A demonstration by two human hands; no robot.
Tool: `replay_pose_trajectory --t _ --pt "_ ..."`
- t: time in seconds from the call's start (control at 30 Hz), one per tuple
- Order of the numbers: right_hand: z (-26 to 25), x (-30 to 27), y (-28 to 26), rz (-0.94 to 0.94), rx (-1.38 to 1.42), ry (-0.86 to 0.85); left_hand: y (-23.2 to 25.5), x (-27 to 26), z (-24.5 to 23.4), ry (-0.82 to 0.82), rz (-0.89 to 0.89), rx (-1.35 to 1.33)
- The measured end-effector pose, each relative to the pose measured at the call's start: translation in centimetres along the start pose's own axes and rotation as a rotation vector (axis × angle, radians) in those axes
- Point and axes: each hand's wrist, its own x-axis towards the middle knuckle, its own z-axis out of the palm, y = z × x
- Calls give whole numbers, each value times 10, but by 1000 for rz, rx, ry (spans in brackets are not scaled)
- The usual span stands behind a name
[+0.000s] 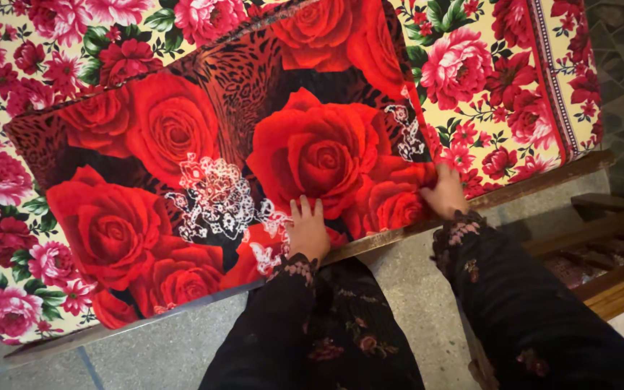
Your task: The person smooths a floral bedsheet and two matching pillows on a wooden bed, then places a red rose-patterned throw blanket at the foot of the bed. The person uses both hands to flatten and align the bedding without changing the sheets.
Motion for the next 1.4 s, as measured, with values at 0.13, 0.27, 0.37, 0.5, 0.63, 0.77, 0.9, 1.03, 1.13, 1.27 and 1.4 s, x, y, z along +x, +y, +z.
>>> replay_pose_trajectory --t 0.13,0.27,0.37,0.5,0.63,0.77,0.9,1.03,1.13,1.27,1.4 --pt "-12 -10 0 264 225 -199 -6 6 -6 -60 13 -15" --pt "-16 -8 -23 291 19 -116 -12 13 -5 -84 58 20" --pt "-28 2 -69 179 -170 38 -17 21 -7 -223 13 4" --pt "-48 0 -142 -367 -126 188 -13 24 -7 -184 20 -68" --pt "-61 7 -173 -905 -277 -39 -21 30 -14 -243 6 -118" --pt "-68 19 -149 -305 -235 -146 -25 33 -9 -244 38 -145" --pt "-56 10 -128 -142 -392 23 -28 36 -8 -268 45 -170" --pt "-45 15 -129 -501 -318 -15 -31 45 -13 -352 48 -155" --pt "-43 24 -131 -162 -229 -196 -35 41 -8 -350 83 -173" --pt "-36 68 -139 91 -163 -61 -41 49 -7 -328 94 -154" --pt "-23 122 -154 -174 48 175 -45 44 -2 -319 130 -215"
